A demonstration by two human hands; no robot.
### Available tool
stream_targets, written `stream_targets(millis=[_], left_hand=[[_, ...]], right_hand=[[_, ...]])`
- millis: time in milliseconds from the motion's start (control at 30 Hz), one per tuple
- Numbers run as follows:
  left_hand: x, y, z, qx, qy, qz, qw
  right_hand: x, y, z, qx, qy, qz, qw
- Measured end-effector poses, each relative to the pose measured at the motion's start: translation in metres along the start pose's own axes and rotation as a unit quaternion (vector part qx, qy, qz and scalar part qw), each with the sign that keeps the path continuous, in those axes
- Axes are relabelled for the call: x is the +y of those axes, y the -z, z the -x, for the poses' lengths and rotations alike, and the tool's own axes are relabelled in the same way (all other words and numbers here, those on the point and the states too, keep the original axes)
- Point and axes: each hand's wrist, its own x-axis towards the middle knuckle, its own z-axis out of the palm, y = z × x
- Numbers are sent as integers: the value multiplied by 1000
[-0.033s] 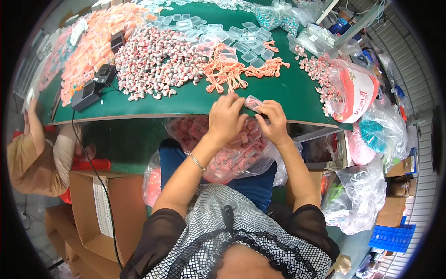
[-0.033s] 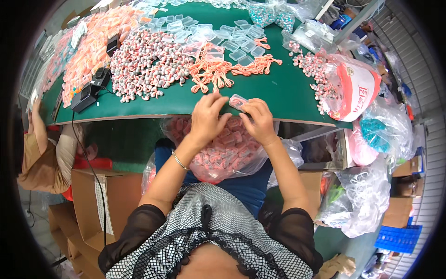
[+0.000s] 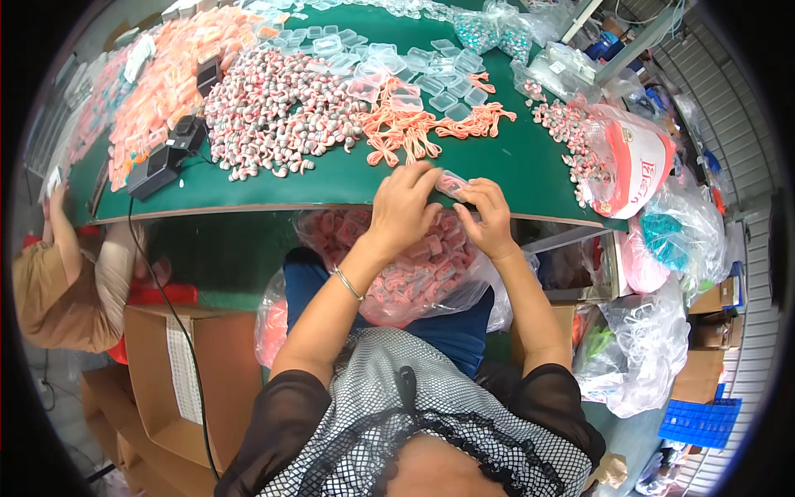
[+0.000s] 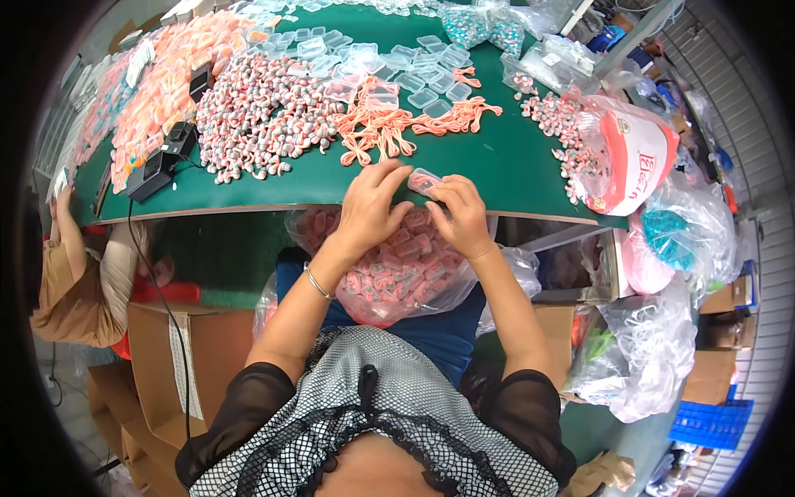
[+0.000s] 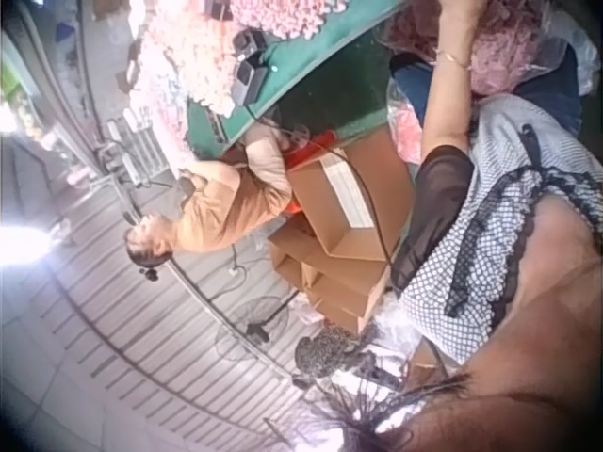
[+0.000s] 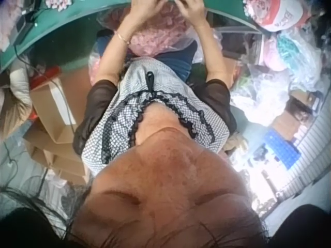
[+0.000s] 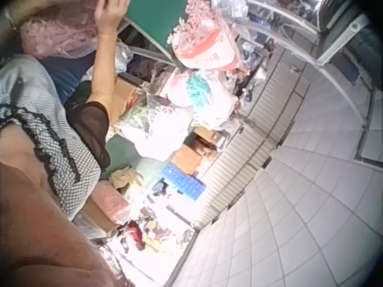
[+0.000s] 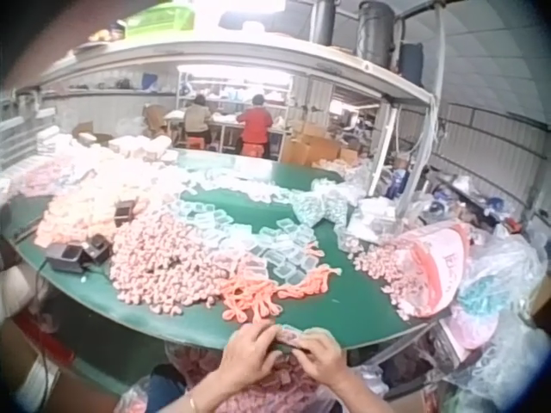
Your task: The recorder is sorting and placing small pink parts into clear plastic containers.
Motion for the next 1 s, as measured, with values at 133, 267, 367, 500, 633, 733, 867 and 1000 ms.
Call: stream_targets(millis=[133, 267, 367, 500, 633, 733, 867, 1000], left_hand=[[-12, -10, -9, -31, -87, -12, 996], [-11, -8, -3, 20, 24, -33, 999], [-4, -9, -2, -1, 26, -42, 999], [-8, -12, 1, 19, 35, -34, 999], [-6, -12, -1, 21, 59, -23, 998], [-2, -17, -4, 17, 114, -4, 993], [2, -26, -1, 51, 129, -24, 990], [4, -31, 9, 122, 39, -91, 988]], right_hand=[[0, -2, 4, 4, -7, 6, 1000], [-3, -3, 3, 11, -10, -1, 1000], [-1, -3, 5, 16, -10, 3, 1000], [-1, -4, 3, 18, -13, -9, 1000], [-2, -4, 4, 25, -29, -15, 999], [-3, -5, 3, 27, -35, -17, 999], [-3, -6, 4, 34, -38, -5, 999], [0, -5, 5, 29, -31, -6, 999]])
